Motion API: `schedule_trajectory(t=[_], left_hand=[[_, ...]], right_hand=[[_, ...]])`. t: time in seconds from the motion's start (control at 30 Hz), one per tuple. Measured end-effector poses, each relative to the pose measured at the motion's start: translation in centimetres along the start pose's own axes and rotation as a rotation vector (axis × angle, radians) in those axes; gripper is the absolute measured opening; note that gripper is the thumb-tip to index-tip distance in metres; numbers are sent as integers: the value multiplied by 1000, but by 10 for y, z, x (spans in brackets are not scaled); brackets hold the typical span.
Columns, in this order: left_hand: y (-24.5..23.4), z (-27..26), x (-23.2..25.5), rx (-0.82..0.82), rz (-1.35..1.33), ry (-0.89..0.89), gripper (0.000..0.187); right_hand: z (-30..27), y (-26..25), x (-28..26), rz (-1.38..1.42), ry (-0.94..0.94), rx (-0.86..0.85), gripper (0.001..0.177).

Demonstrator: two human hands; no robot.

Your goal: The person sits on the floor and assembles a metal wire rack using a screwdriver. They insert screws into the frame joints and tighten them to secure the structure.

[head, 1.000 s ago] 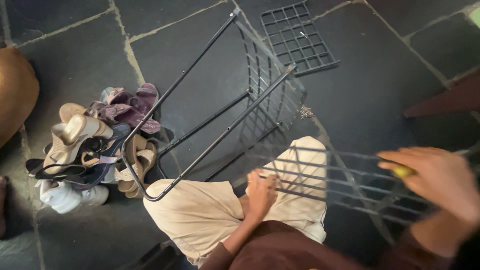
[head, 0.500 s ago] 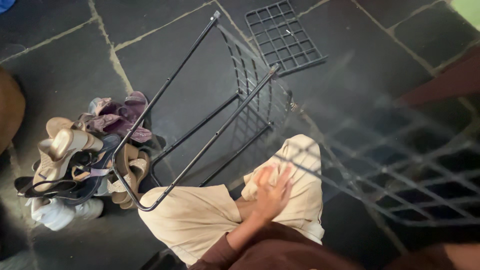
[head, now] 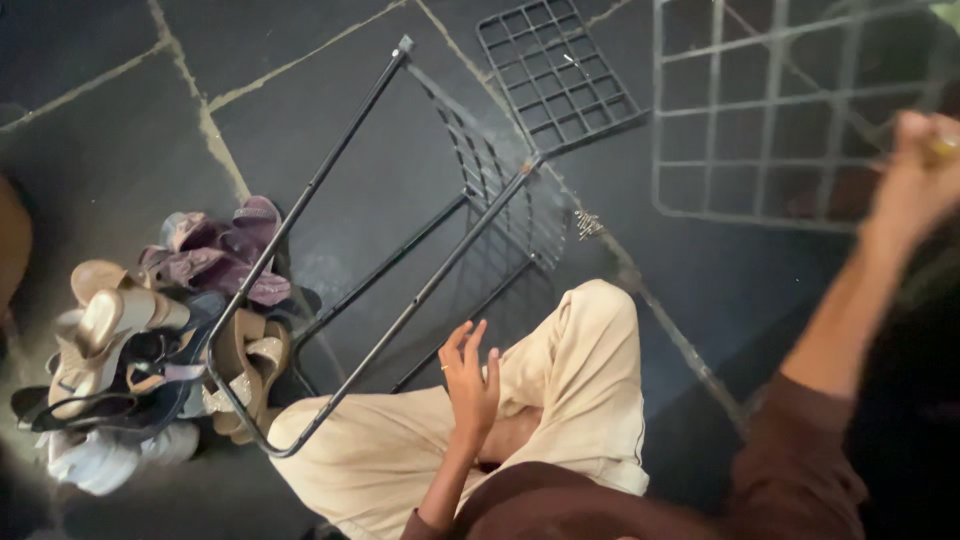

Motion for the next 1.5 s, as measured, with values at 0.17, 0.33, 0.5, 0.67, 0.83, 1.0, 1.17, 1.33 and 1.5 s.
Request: schedule_trajectory(t=[0.17,0.33,0.5,0.67,0.83,1.0,1.17,1.33,1.5], left_hand=[[18,0,-14,-83,7,-44,42],[33,-5,-30,-149,13,-112,42],[45,-10,-42,-179,15,-195,41],[54,0,-49,-198,72,-172,42],[65,9,-55,-220,43,-190,42],[77,5,-56,-328,-54,-181,38],[89,1,-51,-389,-137,-81,36],[94,-8,-45,-470,-117,-58,38],[96,-5,-57,-542,-146,-160,38]], right_hand=[[-22,126,30,-220,380,-146,17],[-69,233,66,-178,609,-252,17],[-105,311,92,-354,731,-321,24],[-107,378,99,-356,781,-423,25],[-81,411,91,149,333,-463,28],[-98,397,113,394,540,-565,20],[-201,375,123,195,1287,-812,14],[-277,374,108,453,1596,-813,29],[-292,402,101,651,1595,-601,42]])
Point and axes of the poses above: each hand's wrist, its own z-axis towards the middle knuckle, its own y-axis out of the palm, x = y × z, the point moved 4 cm from there along z, towards the middle knuckle, and after that the axes turned 10 degrees about y, right-handed, at the moved point
